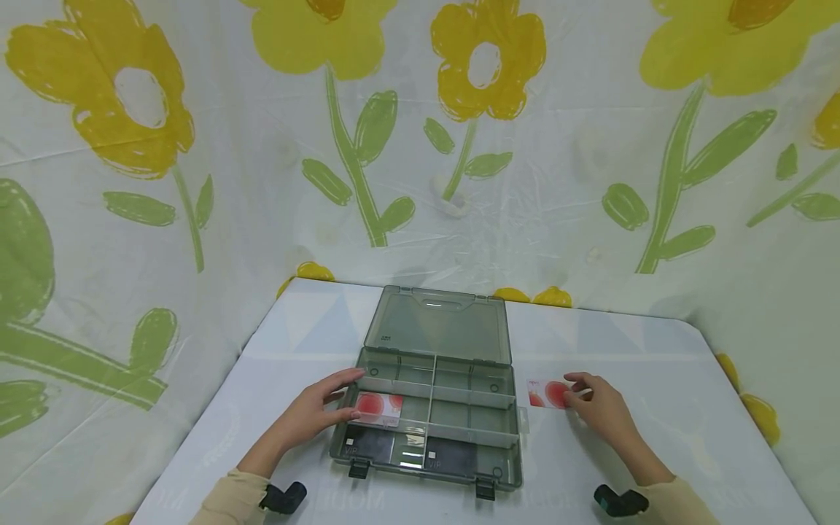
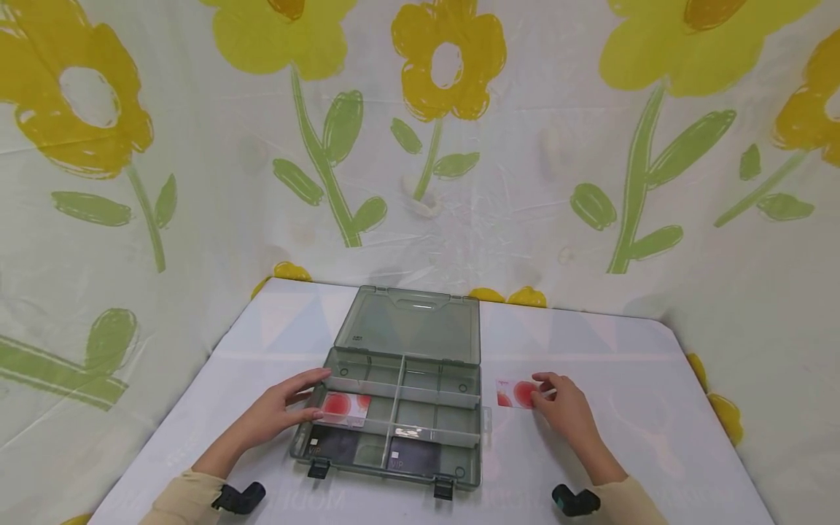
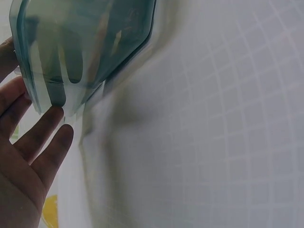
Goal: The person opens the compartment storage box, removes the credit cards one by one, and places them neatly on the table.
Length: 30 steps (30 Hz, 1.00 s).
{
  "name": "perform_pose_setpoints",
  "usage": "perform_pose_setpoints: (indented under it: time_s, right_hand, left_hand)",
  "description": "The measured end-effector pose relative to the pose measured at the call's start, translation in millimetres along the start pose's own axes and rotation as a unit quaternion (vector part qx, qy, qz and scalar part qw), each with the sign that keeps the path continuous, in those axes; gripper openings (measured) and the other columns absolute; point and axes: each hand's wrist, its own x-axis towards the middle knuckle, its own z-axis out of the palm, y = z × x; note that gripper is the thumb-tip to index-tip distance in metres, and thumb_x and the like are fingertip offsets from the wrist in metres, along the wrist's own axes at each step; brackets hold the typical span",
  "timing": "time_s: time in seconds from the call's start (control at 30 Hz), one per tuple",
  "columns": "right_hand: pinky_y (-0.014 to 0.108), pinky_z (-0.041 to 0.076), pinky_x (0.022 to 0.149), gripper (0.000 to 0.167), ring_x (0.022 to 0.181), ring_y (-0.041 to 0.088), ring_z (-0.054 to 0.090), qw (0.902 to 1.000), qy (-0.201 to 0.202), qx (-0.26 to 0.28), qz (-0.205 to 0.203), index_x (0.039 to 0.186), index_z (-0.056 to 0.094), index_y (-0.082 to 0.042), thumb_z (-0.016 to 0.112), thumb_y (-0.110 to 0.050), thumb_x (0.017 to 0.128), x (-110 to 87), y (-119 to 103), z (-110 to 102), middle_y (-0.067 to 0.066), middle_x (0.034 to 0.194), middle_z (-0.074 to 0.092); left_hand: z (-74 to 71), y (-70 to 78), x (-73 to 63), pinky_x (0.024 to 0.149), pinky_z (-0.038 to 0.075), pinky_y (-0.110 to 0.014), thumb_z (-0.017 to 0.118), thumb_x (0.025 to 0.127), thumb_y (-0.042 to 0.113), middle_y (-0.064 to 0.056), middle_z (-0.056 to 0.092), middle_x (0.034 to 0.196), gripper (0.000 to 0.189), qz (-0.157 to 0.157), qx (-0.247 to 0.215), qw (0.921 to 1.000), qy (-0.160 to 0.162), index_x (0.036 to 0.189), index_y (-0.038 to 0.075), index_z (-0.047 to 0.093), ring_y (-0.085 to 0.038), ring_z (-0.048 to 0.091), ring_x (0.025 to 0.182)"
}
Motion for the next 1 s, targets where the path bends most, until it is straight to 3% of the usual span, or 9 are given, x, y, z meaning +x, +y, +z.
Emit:
perform_pose_setpoints:
  time_s: [0.13,0.3,0.63,1.0]
  right_hand:
    - [0.029,0.057,0.061,0.038,0.092,0.029,0.065,0.9999,-0.012,0.011,-0.002,0.129,0.062,0.003,0.069,-0.015,0.096,-2.7,-5,-4,0.015,0.106,0.066]
    - [0.03,0.059,0.066,0.037,0.093,0.027,0.066,0.9994,-0.024,0.017,-0.021,0.129,0.064,0.001,0.068,-0.019,0.098,-7.5,-14,-8,0.013,0.108,0.068]
    - [0.027,0.057,0.065,0.038,0.088,0.018,0.065,0.9943,-0.064,0.069,-0.05,0.132,0.064,-0.001,0.068,-0.02,0.099,-25.7,-50,-16,0.005,0.105,0.068]
    - [0.027,0.06,0.069,0.039,0.086,0.025,0.068,0.9802,-0.112,0.135,-0.092,0.13,0.065,-0.001,0.069,-0.025,0.099,-44.2,-79,-13,0.005,0.102,0.066]
  left_hand:
    - [-0.3,0.4,0.7,0.111,0.047,-0.053,0.079,0.089,0.032,-0.014,0.045,0.156,0.072,0.005,0.001,1.0,-0.002,0.151,0.008,0.049,-0.04,0.043,0.142]
    - [-0.7,0.4,-0.1,0.109,0.048,-0.055,0.079,0.09,0.031,-0.016,0.046,0.155,0.071,0.011,0.005,0.9999,0.002,0.15,0.008,0.05,-0.042,0.043,0.141]
    - [-1.1,-1.6,-0.4,0.11,0.047,-0.052,0.078,0.09,0.032,-0.014,0.044,0.157,0.072,0.006,0.006,0.9999,-0.005,0.151,0.008,0.049,-0.04,0.041,0.143]
    - [-0.3,-1.0,0.5,0.11,0.047,-0.051,0.078,0.09,0.033,-0.013,0.044,0.157,0.071,0.016,0.003,0.9999,-0.004,0.15,0.006,0.05,-0.039,0.043,0.142]
